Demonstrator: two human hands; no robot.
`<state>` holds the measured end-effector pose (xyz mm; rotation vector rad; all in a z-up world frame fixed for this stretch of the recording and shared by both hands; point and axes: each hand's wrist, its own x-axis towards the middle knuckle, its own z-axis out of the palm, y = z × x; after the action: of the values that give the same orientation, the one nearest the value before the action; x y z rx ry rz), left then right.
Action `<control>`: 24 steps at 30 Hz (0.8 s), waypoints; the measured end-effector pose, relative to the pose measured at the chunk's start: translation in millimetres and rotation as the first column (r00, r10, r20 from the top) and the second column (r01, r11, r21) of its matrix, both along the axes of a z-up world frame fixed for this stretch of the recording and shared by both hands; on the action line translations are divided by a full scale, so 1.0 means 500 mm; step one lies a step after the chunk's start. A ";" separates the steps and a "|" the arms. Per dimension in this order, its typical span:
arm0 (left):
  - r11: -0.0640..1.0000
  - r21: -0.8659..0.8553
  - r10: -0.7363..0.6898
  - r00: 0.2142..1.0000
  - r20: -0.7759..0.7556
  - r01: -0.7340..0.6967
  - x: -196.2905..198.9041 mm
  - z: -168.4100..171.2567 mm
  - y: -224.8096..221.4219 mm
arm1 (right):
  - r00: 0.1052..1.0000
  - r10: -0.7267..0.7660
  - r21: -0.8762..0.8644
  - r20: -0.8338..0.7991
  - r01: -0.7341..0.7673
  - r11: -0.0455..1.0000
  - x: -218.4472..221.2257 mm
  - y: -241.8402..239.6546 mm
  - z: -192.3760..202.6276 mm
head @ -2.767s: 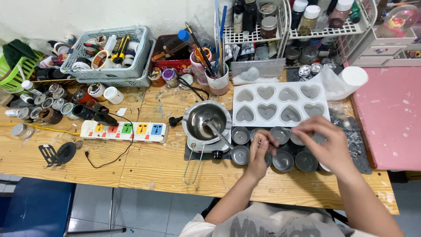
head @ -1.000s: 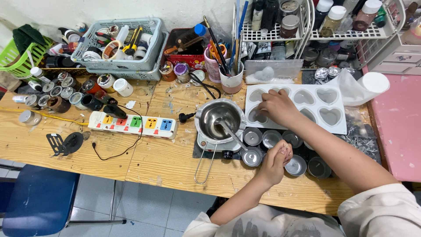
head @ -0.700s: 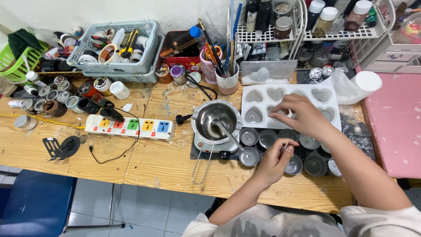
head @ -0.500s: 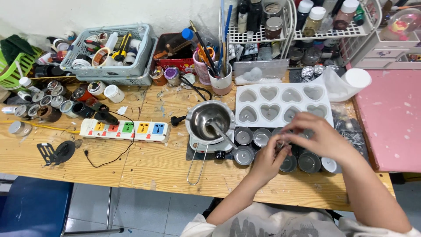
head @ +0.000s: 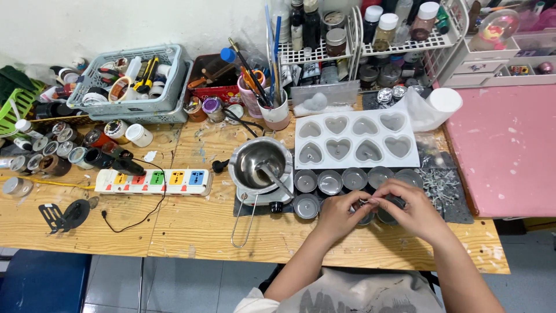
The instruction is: Placing candle wicks into small metal tins on a production workbench.
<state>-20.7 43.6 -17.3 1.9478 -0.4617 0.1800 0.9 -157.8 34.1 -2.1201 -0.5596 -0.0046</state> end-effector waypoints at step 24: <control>0.821 -0.391 -0.552 0.755 -0.355 0.417 -0.002 0.026 -0.035 | 0.978 -0.165 0.403 -0.125 0.202 0.893 -0.093 -0.063 -0.100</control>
<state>-21.7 26.0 -4.2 1.4502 -0.5789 -0.5221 -45.4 -189.3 -15.9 -1.7380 -0.2716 -0.1263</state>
